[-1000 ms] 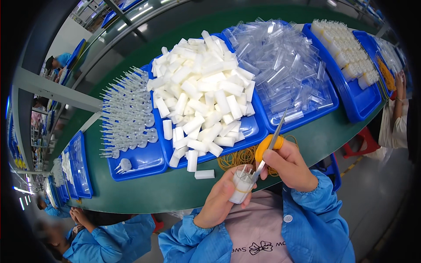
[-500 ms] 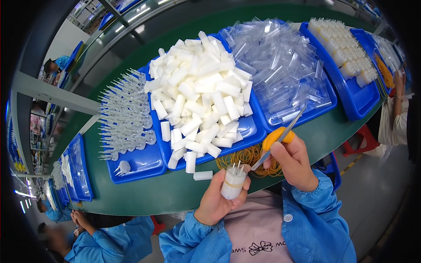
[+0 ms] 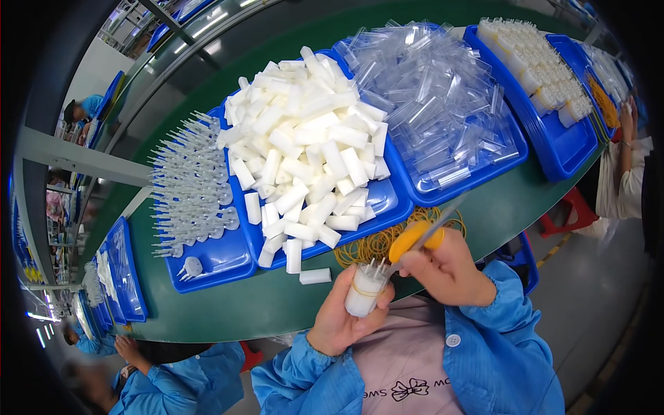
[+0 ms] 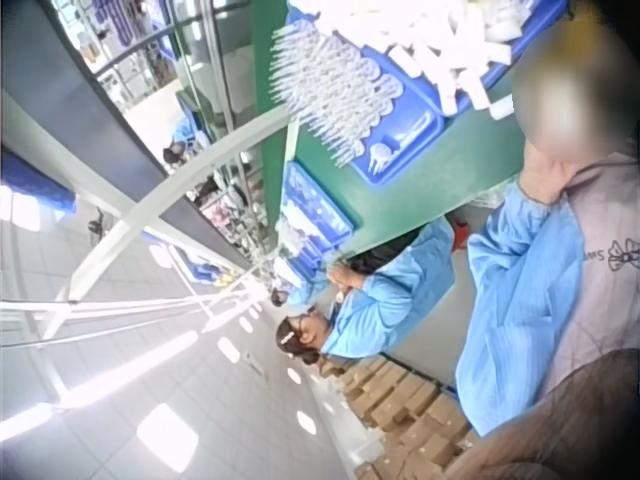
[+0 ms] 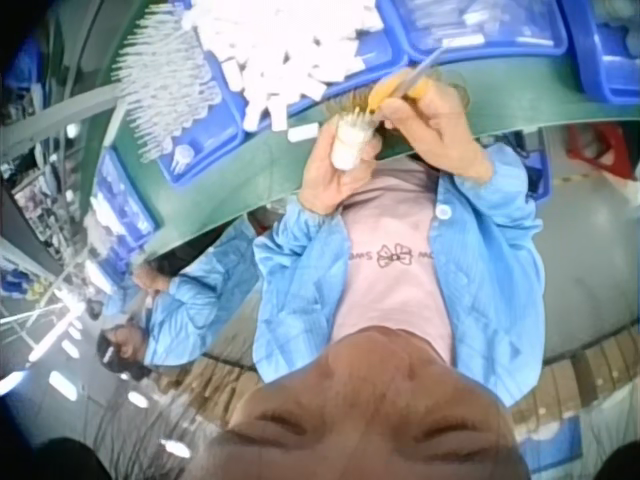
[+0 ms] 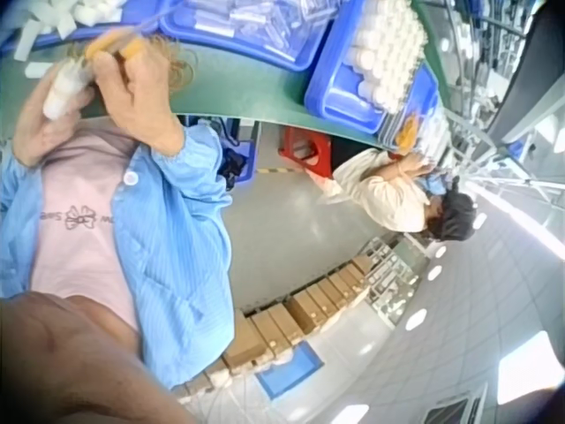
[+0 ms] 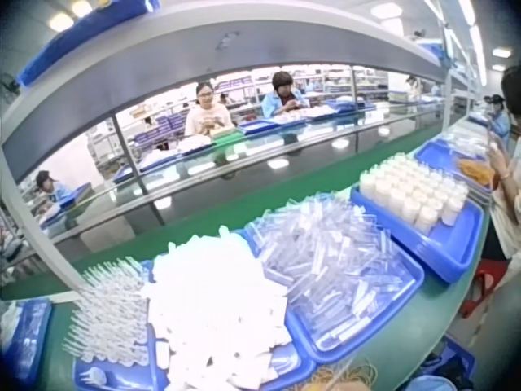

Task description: The person assembles small white plastic components by inserting cylindrical pieces into a multi-pronged base. They then secure the assembled unit with a yellow rubber band and place it into a clear plastic sleeve. The process is repeated continuously at a factory assembly station.

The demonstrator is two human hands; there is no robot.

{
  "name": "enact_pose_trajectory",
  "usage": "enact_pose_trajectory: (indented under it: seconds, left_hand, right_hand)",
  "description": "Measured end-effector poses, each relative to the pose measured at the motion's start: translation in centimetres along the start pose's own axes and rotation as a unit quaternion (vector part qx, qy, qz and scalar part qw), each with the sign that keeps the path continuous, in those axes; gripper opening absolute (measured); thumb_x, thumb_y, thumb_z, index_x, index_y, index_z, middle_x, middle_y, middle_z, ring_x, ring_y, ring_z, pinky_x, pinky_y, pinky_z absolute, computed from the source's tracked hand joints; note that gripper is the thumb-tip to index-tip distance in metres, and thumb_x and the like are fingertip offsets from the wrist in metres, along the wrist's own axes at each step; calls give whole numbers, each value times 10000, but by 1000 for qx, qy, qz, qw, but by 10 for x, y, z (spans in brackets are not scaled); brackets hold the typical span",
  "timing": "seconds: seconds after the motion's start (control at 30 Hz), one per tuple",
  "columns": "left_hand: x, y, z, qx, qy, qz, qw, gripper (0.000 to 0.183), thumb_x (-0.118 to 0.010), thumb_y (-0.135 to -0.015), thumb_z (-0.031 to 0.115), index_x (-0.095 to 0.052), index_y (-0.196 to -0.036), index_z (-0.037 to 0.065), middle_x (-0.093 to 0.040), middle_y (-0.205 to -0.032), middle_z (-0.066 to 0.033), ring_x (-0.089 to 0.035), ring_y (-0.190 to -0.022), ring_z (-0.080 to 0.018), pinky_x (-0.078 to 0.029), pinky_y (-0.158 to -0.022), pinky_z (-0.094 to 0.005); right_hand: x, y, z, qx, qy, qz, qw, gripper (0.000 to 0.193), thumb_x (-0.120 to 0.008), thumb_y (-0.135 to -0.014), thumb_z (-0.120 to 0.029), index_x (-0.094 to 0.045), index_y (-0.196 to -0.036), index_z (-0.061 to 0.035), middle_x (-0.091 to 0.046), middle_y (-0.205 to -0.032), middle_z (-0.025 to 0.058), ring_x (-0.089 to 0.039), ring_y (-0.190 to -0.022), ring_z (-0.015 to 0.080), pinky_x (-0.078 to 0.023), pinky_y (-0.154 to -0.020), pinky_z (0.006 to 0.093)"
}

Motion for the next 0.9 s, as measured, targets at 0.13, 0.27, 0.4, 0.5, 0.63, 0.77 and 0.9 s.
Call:
enact_pose_trajectory:
  seconds: [0.13, 0.27, 0.4, 0.5, 0.63, 0.77, 0.9]
  left_hand:
    - [-6, -2, 1, -13, -67, 35, 997, 531, -227, -992, 441, -427, -1241, 17, -551, -973, -110, -533, -690, -159, -446, -566, -275]
    - [-12, 2, 2, -37, -145, 32, 988, 566, -246, -988, 472, -389, -1312, 31, -530, -1125, -111, -532, -927, -196, -460, -735, -333]
    - [-7, 3, -4, -48, -90, -31, 994, 616, -288, -971, 509, -352, -1347, 26, -529, -1133, -113, -538, -913, -195, -455, -760, -321]
    - [3, 3, -7, -55, -155, 9, 986, 633, -303, -967, 512, -330, -1364, 20, -529, -1127, -112, -540, -922, -192, -447, -796, -315]
    - [-7, 5, -9, -58, -200, 78, 975, 660, -289, -955, 542, -344, -1341, 11, -531, -1099, -128, -547, -896, -216, -452, -766, -336]
    - [-7, 4, -9, -61, -184, 84, 977, 654, -279, -954, 545, -355, -1326, 12, -530, -1094, -138, -554, -882, -234, -462, -732, -346]
    - [-7, 3, -9, -70, -138, 26, 988, 652, -380, -952, 495, -278, -1387, 21, -538, -1077, -124, -555, -895, -211, -464, -746, -322]
  right_hand:
    - [2, 3, -6, 83, 52, 8, 995, 152, -521, -929, -120, -561, -992, 13, -598, -817, 42, -559, -694, 79, -464, -609, 219]
    - [13, 6, 3, -9, -82, 51, 995, 192, -493, -955, -162, -542, -1024, 10, -593, -815, 29, -541, -691, 60, -461, -620, 199]
    - [18, 6, 5, -20, -76, 63, 995, 166, -495, -950, -147, -545, -1009, 0, -577, -790, 18, -524, -681, 42, -448, -610, 188]
    - [17, 5, 8, -34, -75, 51, 995, 140, -486, -943, -114, -547, -1009, -8, -563, -769, 14, -514, -669, 40, -434, -590, 186]
    - [17, 5, 11, -57, -93, 49, 993, 149, -479, -949, -122, -543, -1022, -9, -564, -772, 14, -509, -667, 37, -429, -580, 185]
    - [21, 7, 12, -95, -124, 24, 987, 163, -474, -954, -132, -536, -1033, -4, -569, -803, 19, -518, -686, 40, -443, -602, 190]
    - [17, 7, 13, -87, -145, 8, 986, 168, -471, -957, -132, -532, -1035, 3, -575, -875, 42, -546, -753, 67, -467, -662, 217]
Point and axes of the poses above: each hand's wrist, its own y-axis away from the middle knuckle, its own x-axis out of the back of the hand, z = x × y, the point moved 3 cm from there along -y, towards the middle knuckle
